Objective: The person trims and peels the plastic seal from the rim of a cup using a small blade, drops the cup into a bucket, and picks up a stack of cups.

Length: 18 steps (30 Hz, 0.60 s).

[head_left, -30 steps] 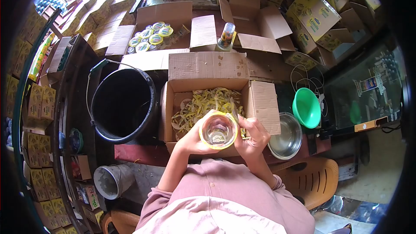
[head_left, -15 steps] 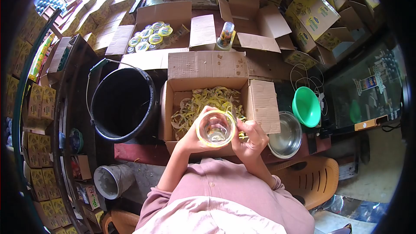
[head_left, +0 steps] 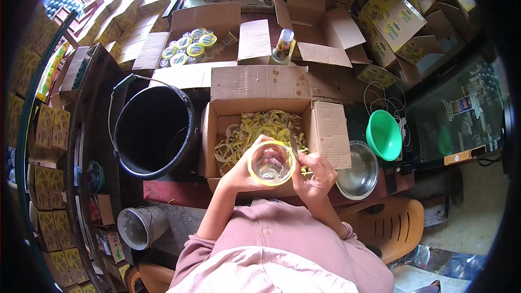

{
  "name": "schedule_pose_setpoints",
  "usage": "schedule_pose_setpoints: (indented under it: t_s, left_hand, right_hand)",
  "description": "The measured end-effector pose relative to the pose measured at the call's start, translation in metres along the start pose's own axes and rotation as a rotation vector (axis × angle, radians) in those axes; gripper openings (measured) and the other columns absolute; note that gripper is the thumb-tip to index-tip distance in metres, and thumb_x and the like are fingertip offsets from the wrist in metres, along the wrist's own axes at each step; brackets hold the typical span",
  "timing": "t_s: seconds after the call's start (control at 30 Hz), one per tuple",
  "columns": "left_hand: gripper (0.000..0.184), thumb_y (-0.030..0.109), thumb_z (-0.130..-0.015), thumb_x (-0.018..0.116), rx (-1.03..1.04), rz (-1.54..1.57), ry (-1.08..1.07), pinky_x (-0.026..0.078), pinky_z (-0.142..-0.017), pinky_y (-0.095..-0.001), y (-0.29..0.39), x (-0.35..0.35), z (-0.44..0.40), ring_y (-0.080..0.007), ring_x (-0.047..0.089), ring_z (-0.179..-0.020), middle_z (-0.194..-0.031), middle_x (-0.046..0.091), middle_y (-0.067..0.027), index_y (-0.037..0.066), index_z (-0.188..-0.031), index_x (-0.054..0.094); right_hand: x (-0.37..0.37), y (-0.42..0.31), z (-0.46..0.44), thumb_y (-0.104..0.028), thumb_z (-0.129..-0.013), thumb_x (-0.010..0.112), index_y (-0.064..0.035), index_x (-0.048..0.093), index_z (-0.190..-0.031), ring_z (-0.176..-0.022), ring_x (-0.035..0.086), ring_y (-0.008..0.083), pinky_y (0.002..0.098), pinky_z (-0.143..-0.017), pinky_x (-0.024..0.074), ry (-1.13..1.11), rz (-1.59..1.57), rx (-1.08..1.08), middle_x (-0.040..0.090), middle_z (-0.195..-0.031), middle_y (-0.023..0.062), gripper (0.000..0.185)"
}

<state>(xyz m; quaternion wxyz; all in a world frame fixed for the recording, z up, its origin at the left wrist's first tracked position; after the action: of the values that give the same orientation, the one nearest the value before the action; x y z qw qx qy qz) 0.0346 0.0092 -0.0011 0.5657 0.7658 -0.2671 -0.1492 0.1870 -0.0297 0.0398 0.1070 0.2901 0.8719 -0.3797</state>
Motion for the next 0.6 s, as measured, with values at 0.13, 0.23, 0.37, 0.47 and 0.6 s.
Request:
schedule_pose_setpoints:
  t_s: [0.13,0.23,0.37,0.47,0.6]
  left_hand:
    - [0.068,0.012,-0.058,0.080,-0.035,0.027,-0.026,0.041,-0.087,-0.0285,0.0010,0.0025,-0.0003,-0.0163,0.051,-0.099,-0.107,0.045,-0.0070,0.002,-0.115,0.044]
    - [0.066,0.013,-0.058,0.080,-0.043,0.045,0.003,0.041,-0.088,-0.0290,0.0022,0.0004,-0.0006,-0.0166,0.050,-0.100,-0.106,0.046,-0.0070,0.002,-0.113,0.046]
    - [0.070,0.012,-0.054,0.083,-0.032,0.017,-0.042,0.043,-0.086,-0.0301,-0.0062,-0.0032,0.0007,-0.0181,0.049,-0.101,-0.109,0.043,-0.0080,0.002,-0.114,0.048]
    - [0.060,0.016,-0.057,0.080,-0.006,-0.117,-0.081,0.040,-0.089,-0.0301,-0.0041,-0.0018,-0.0022,-0.0172,0.050,-0.101,-0.101,0.048,-0.0064,0.001,-0.107,0.051]
    - [0.061,0.014,-0.057,0.081,-0.051,0.029,-0.016,0.041,-0.088,-0.0296,0.0005,0.0016,-0.0043,-0.0159,0.050,-0.100,-0.103,0.049,-0.0056,0.001,-0.108,0.050]
  right_hand:
    - [0.0007,0.0019,-0.0013,0.008,-0.063,0.068,-0.0022,0.066,-0.087,-0.056,0.057,0.0178,0.0265,-0.051,0.0454,0.017,0.001,0.000,0.057,-0.066,0.0077,0.026]
    - [0.0020,0.0029,-0.0021,0.007,-0.063,0.068,-0.0024,0.066,-0.087,-0.057,0.057,0.0180,0.0268,-0.051,0.0457,0.013,-0.018,0.006,0.057,-0.067,0.0077,0.026]
    - [0.0026,0.0063,-0.0004,0.007,-0.063,0.068,-0.0025,0.066,-0.087,-0.057,0.058,0.0185,0.0275,-0.052,0.0463,-0.009,-0.013,0.022,0.058,-0.067,0.0080,0.026]
    - [0.0022,0.0080,-0.0015,0.006,-0.064,0.067,-0.0022,0.066,-0.087,-0.058,0.059,0.0191,0.0277,-0.053,0.0470,-0.010,-0.002,0.022,0.059,-0.068,0.0083,0.025]
    - [0.0028,0.0087,-0.0043,0.005,-0.065,0.067,-0.0019,0.066,-0.088,-0.058,0.060,0.0187,0.0274,-0.053,0.0474,0.012,-0.002,0.041,0.060,-0.068,0.0085,0.024]
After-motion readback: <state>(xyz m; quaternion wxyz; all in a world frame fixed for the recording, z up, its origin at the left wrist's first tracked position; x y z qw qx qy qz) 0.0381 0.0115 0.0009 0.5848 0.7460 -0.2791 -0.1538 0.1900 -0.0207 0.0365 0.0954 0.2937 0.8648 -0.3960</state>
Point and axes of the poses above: each hand's wrist, its own z-axis away from the middle knuckle, its own x-axis out of the palm, y = z × x, the point moved 3 cm from there along -z, towards the middle knuckle
